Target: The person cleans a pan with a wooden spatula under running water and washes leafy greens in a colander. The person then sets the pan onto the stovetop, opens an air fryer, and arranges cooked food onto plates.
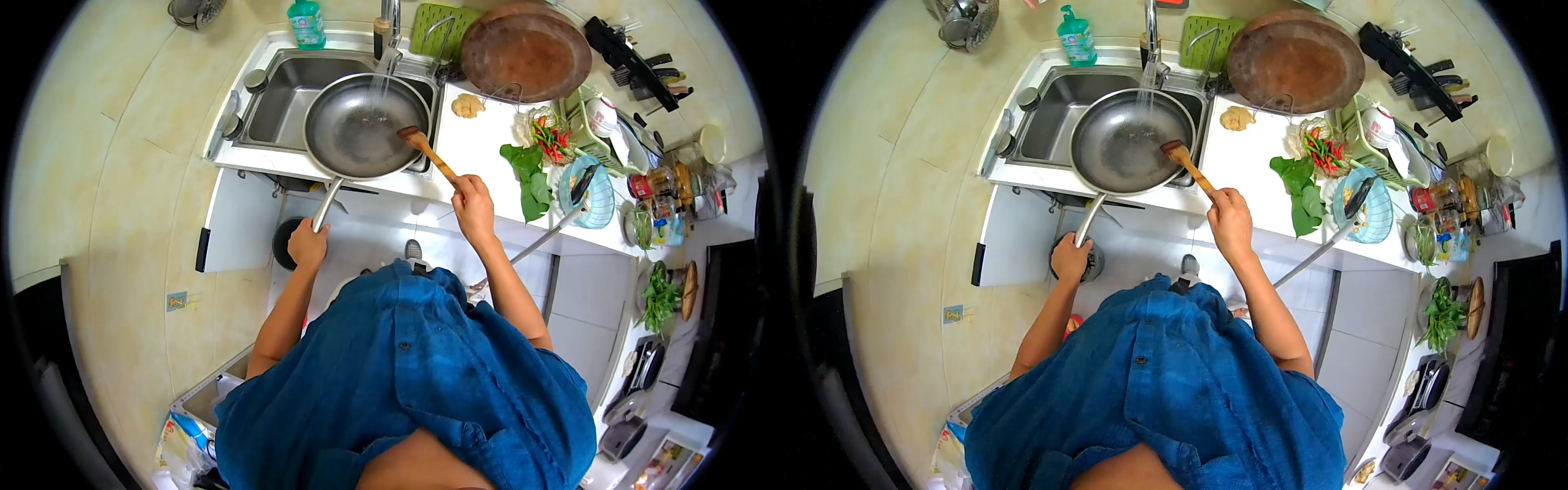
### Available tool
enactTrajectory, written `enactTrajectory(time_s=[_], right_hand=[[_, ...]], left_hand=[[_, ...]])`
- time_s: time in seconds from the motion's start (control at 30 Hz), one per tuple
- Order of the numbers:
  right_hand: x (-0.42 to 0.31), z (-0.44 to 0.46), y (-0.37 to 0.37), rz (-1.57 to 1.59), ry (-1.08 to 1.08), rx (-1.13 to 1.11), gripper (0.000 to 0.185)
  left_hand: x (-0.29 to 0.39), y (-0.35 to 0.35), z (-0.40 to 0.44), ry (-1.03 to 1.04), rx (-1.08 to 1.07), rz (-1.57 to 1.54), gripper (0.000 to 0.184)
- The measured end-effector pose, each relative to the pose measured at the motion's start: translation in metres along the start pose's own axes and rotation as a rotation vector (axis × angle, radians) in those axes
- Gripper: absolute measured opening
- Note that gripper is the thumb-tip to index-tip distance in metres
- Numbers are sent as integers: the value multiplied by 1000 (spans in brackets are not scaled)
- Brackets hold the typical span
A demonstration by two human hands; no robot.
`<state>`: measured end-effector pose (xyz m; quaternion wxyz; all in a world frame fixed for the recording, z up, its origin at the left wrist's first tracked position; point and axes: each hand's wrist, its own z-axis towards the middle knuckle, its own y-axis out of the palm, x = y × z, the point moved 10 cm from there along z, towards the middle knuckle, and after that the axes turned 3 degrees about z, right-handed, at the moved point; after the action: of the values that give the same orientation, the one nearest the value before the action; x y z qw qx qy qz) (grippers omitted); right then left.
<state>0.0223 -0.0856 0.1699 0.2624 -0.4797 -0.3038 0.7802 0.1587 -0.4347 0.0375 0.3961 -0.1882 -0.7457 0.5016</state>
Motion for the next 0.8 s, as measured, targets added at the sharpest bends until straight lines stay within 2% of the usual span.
enactTrajectory(time_s=[0.2, 0.47, 0.7, 0.8], right_hand=[[13, 32, 15, -2, 14, -86, 23], [20, 74, 57, -139, -100, -186, 22], [32, 106, 120, -231, -83, -277, 24], [26, 116, 145, -177, -98, -343, 28]], left_hand=[[4, 13, 14, -24, 22, 41, 29], [14, 13, 7, 1, 89, 59, 28], [30, 5, -5, -19, 126, 130, 25], [31, 5, -9, -29, 148, 139, 24]])
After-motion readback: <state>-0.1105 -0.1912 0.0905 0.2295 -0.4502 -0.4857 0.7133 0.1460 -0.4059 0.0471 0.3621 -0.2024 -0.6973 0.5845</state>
